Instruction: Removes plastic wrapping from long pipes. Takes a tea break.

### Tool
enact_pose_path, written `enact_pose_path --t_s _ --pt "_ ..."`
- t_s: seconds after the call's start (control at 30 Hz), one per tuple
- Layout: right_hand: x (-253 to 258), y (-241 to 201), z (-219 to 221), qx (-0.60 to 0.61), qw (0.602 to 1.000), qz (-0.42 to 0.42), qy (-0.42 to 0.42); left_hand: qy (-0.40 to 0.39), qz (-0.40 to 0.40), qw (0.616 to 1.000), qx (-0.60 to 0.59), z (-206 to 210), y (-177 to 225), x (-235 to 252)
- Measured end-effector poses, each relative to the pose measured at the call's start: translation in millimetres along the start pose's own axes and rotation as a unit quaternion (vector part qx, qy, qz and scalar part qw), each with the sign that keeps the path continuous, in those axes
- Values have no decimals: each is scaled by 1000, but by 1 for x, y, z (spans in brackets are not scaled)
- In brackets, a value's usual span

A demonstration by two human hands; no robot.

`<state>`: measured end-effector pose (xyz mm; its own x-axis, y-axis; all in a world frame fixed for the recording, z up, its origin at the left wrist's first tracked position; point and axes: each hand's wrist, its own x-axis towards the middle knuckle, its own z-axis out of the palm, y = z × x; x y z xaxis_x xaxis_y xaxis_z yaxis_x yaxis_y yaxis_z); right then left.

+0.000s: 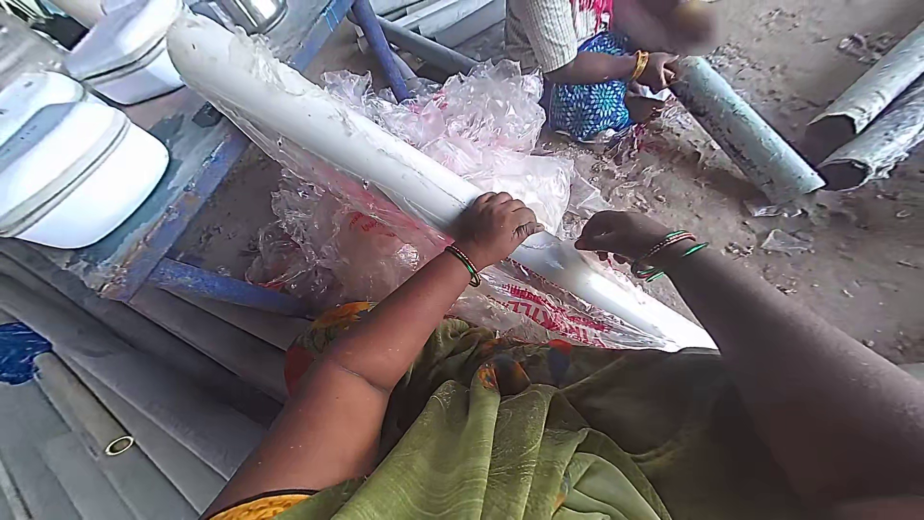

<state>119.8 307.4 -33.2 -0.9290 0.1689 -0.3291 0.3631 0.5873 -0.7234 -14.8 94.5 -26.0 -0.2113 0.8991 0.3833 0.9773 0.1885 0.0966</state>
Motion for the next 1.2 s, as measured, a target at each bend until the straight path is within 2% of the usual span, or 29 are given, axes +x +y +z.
enact_pose_path --t_s 0.1,0.23,0.37,0.43,0.57,0.63,0.8,1.07,1.13,1.2 --pt "-4 1 0 -11 999 -28 15 64 15 998 -25 -13 -10 -10" --pt "-9 -8 6 -110 989 -62 81 75 -60 994 59 -40 -39 -32" --pt "-16 -27 28 -148 972 -84 162 82 -49 990 102 -36 -51 -49" --pt "-19 -35 36 -144 961 -131 198 102 -46 988 106 -30 -49 -51" --pt "-13 -37 49 -204 939 -234 146 127 -42 984 114 -25 -51 -52" --pt "-8 -34 58 -215 929 -258 154 128 -40 984 117 -25 -51 -52" --pt "-1 -38 57 -226 936 -235 135 132 -47 984 111 -24 -50 -51" --pt "6 -34 52 -267 892 -285 229 126 -56 986 96 -26 -48 -48" --pt "7 -35 44 -254 915 -225 220 120 -60 986 98 -27 -48 -46" --pt "12 -35 26 -212 946 -115 218 121 -64 985 101 -27 -47 -45"
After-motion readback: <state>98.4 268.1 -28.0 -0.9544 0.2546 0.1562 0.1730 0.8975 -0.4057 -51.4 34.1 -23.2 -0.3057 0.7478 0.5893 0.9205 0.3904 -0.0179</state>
